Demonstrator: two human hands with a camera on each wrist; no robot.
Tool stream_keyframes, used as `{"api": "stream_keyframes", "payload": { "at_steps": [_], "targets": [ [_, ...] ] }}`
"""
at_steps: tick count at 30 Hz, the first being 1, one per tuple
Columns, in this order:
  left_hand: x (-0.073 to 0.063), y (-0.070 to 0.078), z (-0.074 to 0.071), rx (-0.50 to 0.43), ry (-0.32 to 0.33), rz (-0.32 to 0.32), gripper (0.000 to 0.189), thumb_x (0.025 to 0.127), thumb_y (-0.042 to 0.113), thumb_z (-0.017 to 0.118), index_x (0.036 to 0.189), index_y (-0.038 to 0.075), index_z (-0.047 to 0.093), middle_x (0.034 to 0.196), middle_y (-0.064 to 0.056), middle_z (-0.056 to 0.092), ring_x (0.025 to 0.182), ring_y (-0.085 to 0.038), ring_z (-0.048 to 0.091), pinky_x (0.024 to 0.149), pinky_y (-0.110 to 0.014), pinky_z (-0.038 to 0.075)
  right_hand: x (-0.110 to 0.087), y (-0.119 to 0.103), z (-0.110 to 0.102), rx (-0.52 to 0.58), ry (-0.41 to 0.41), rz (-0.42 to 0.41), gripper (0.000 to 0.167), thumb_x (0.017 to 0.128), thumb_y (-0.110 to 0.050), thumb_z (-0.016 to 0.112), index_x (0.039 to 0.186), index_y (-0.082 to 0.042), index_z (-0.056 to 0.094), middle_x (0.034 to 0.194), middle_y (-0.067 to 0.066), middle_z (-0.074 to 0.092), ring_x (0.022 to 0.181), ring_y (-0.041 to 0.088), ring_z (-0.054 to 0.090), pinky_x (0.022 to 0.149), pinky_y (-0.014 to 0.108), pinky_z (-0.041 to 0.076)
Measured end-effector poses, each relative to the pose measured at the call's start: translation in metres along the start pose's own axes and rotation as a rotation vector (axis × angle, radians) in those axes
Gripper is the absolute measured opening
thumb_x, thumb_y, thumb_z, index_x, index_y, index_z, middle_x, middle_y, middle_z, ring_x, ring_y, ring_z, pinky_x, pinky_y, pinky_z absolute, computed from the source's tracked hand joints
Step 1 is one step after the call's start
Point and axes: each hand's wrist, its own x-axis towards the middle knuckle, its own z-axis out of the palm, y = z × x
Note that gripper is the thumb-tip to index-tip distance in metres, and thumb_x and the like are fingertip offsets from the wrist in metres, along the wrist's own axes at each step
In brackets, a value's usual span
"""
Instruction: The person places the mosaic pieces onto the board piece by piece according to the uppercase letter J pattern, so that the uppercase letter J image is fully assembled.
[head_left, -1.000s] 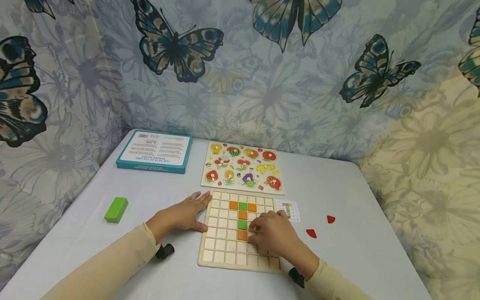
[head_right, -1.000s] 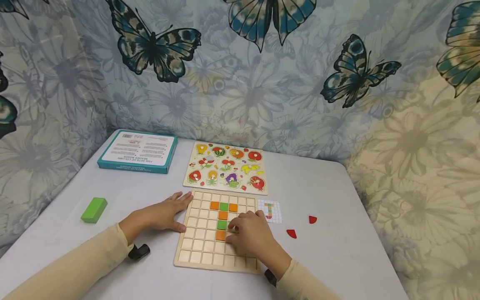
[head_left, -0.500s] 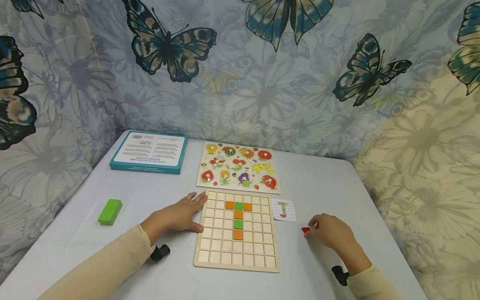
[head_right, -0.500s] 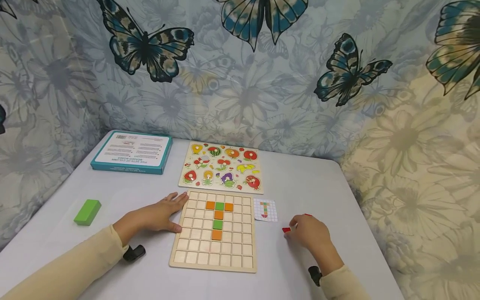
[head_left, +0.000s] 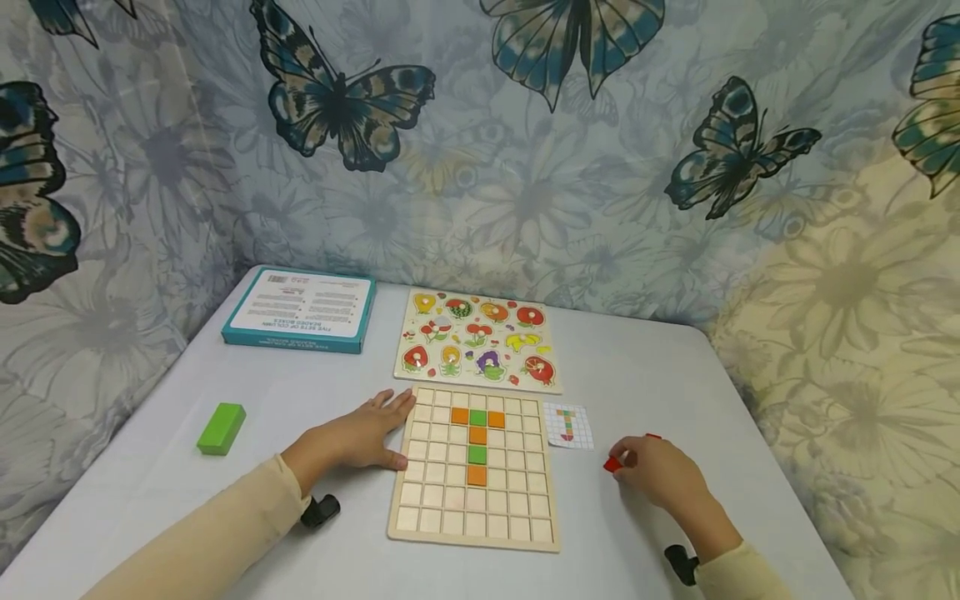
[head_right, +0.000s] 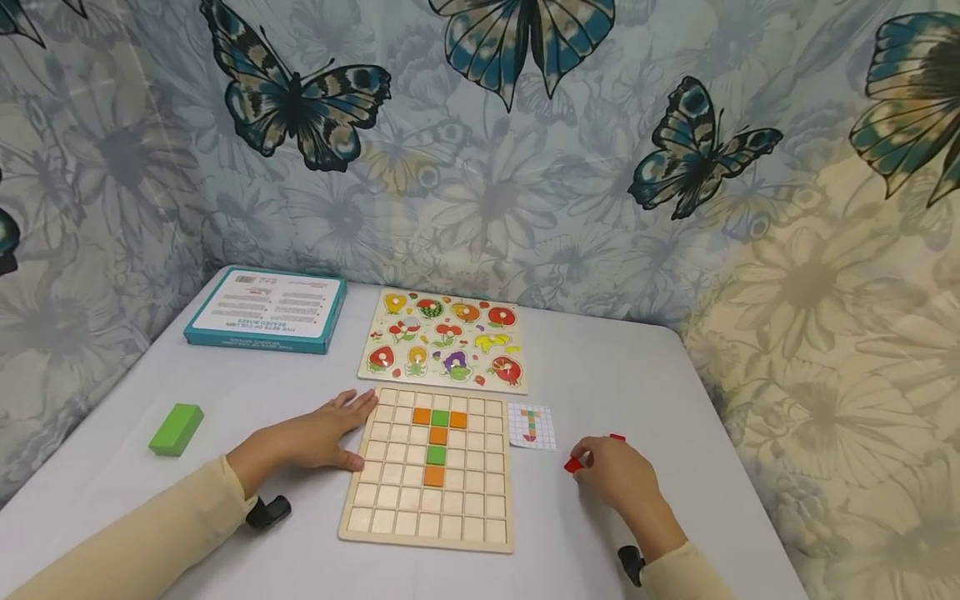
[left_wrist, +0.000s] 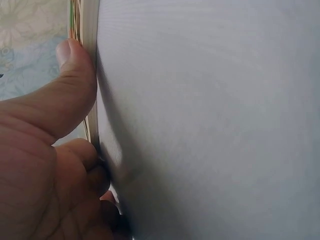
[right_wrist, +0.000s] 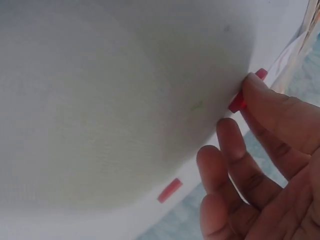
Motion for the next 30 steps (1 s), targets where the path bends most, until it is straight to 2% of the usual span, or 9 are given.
{"api": "stream_keyframes", "payload": {
  "at_steps": [5, 9, 14, 20, 24, 30],
  "targets": [
    [0.0019, -0.0024, -0.0003, 0.003, 0.001, 0.005, 0.102, 0.081, 0.047, 0.076, 0.157, 0.006, 0.020, 0.163, -0.006, 0.011, 0.147, -0.037, 0.004, 0.113, -0.056, 0.017, 0.0016, -0.0009, 0.0019, 0.021, 0.011, -0.041, 0.020, 0.080, -0.007, 0.077, 0.098, -0.016, 0.076, 0.087, -0.001, 0.066, 0.075, 0.017, 0.059, 0.060, 0.036, 0.048],
    [0.0022, -0.0027, -0.0007, 0.003, -0.002, 0.005, 0.102, 0.081, 0.046, 0.076, 0.157, 0.006, 0.019, 0.163, -0.006, 0.011, 0.147, -0.037, 0.004, 0.113, -0.056, 0.018, 0.0016, -0.0026, 0.0042, 0.036, 0.031, -0.056, 0.022, 0.078, -0.016, 0.081, 0.098, -0.014, 0.075, 0.090, 0.000, 0.065, 0.079, 0.018, 0.060, 0.066, 0.040, 0.051],
    [0.0023, -0.0037, 0.0007, 0.003, -0.007, 0.004, 0.102, 0.082, 0.047, 0.075, 0.157, 0.006, 0.019, 0.163, -0.006, 0.011, 0.147, -0.037, 0.004, 0.113, -0.056, 0.017, 0.0016, -0.0050, 0.0072, 0.040, 0.037, -0.043, 0.025, 0.076, -0.025, 0.084, 0.097, -0.014, 0.074, 0.087, -0.002, 0.063, 0.076, 0.016, 0.057, 0.066, 0.039, 0.050],
    [0.0024, -0.0023, 0.0004, 0.007, -0.009, 0.012, 0.102, 0.082, 0.047, 0.075, 0.157, 0.006, 0.019, 0.163, -0.006, 0.010, 0.147, -0.037, 0.002, 0.114, -0.055, 0.015, -0.0012, -0.0019, 0.0069, 0.035, 0.056, 0.018, 0.038, 0.075, -0.031, 0.085, 0.101, -0.006, 0.071, 0.091, 0.002, 0.065, 0.083, 0.022, 0.060, 0.073, 0.046, 0.051],
    [0.0019, -0.0013, -0.0008, 0.015, -0.012, 0.007, 0.102, 0.082, 0.047, 0.074, 0.157, 0.006, 0.018, 0.163, -0.007, 0.010, 0.147, -0.037, 0.003, 0.114, -0.055, 0.016, -0.0013, 0.0004, 0.0066, 0.034, 0.058, 0.030, 0.037, 0.075, -0.031, 0.084, 0.096, -0.003, 0.072, 0.090, 0.005, 0.067, 0.083, 0.024, 0.061, 0.075, 0.047, 0.052],
    [-0.0005, 0.0012, -0.0034, 0.000, -0.024, -0.010, 0.100, 0.083, 0.045, 0.075, 0.157, 0.006, 0.018, 0.163, -0.007, 0.010, 0.147, -0.037, 0.003, 0.114, -0.056, 0.015, -0.0008, -0.0024, 0.0086, 0.057, 0.058, 0.032, 0.032, 0.076, -0.028, 0.083, 0.095, -0.003, 0.073, 0.088, 0.004, 0.067, 0.080, 0.023, 0.060, 0.072, 0.045, 0.053]
  ]
}}
